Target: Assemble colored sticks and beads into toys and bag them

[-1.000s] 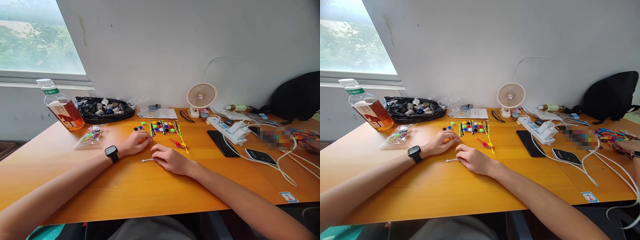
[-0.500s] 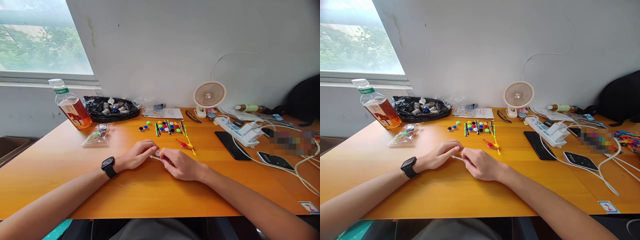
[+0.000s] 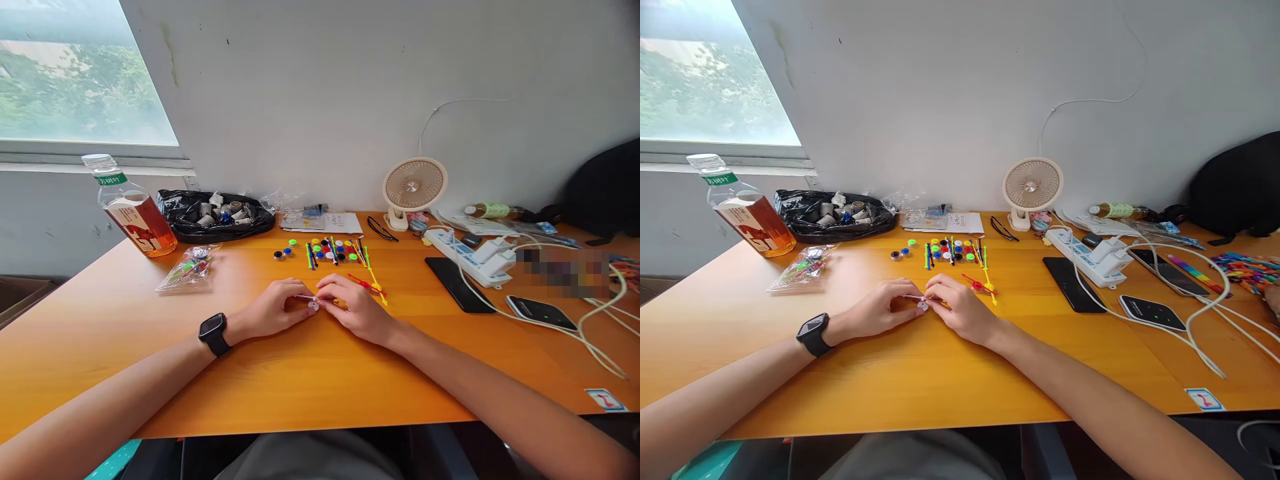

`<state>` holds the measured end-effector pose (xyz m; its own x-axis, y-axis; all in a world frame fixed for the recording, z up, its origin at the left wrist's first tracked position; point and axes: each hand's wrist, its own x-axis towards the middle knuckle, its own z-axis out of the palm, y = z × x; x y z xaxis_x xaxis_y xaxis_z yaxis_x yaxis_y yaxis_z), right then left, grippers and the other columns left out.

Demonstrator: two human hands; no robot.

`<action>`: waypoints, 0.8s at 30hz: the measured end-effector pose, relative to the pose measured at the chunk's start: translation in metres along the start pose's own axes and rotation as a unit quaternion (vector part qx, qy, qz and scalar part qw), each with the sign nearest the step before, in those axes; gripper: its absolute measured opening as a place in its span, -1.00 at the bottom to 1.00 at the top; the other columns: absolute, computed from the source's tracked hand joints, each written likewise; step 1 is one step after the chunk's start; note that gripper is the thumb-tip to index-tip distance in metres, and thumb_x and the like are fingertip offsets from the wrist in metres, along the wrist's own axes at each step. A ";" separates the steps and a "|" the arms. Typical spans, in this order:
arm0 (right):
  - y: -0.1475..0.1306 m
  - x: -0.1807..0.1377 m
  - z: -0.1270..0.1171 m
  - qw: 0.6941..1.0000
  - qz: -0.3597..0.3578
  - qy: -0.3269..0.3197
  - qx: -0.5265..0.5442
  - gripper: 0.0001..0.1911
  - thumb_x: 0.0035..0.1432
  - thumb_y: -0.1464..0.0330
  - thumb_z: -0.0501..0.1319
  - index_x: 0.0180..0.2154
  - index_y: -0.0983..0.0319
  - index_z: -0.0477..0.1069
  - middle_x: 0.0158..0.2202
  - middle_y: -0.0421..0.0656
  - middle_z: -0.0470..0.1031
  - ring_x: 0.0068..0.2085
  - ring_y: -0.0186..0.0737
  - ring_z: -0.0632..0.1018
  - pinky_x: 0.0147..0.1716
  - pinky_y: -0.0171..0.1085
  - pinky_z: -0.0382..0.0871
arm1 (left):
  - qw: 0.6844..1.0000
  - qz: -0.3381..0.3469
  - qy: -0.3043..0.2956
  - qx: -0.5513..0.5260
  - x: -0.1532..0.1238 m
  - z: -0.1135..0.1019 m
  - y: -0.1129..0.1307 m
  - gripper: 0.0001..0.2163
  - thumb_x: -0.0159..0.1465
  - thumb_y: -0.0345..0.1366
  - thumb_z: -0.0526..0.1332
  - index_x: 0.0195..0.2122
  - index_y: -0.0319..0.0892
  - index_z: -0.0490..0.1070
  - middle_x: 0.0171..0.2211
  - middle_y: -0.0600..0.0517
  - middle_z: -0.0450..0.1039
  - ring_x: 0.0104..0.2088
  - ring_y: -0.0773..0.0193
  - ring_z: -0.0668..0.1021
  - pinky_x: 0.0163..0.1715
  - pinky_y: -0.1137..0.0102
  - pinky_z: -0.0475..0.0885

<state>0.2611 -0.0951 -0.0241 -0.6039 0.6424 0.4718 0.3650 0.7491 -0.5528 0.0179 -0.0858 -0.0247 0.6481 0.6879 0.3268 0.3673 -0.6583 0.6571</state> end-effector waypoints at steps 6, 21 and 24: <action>0.003 -0.001 -0.002 0.999 -0.020 -0.035 -0.035 -0.81 0.47 0.43 0.13 -0.14 0.17 0.53 0.01 -0.04 0.53 -0.02 -0.14 0.61 0.02 -0.19 0.52 | 1.000 0.000 0.002 -0.009 0.001 0.002 0.000 -0.75 0.46 -0.06 0.25 -0.12 -0.11 0.61 -0.15 -0.07 0.60 -0.18 0.18 0.59 -0.15 0.32 0.49; -0.003 0.000 -0.008 0.983 -0.092 -0.109 -0.119 -0.72 0.40 0.56 0.09 -0.09 0.19 0.53 0.00 -0.03 0.55 -0.04 -0.11 0.59 -0.05 -0.20 0.49 | 1.000 0.001 0.001 0.001 -0.001 0.004 -0.006 -0.86 0.44 -0.18 0.29 -0.12 -0.11 0.56 -0.15 -0.04 0.56 -0.15 0.18 0.58 -0.12 0.34 0.47; -0.005 0.002 -0.008 0.986 -0.069 -0.117 -0.096 -0.75 0.36 0.58 0.12 -0.15 0.19 0.51 -0.03 -0.06 0.52 -0.08 -0.13 0.57 -0.07 -0.22 0.48 | 1.000 0.011 -0.003 0.009 -0.001 0.004 -0.005 -0.85 0.44 -0.17 0.28 -0.17 -0.12 0.56 -0.17 -0.05 0.55 -0.16 0.17 0.57 -0.12 0.32 0.47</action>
<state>0.2642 -0.0963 -0.0152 -0.7964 0.4937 0.3494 0.3813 0.8582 -0.3436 0.0181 -0.0839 -0.0309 0.6604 0.6714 0.3362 0.3654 -0.6785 0.6373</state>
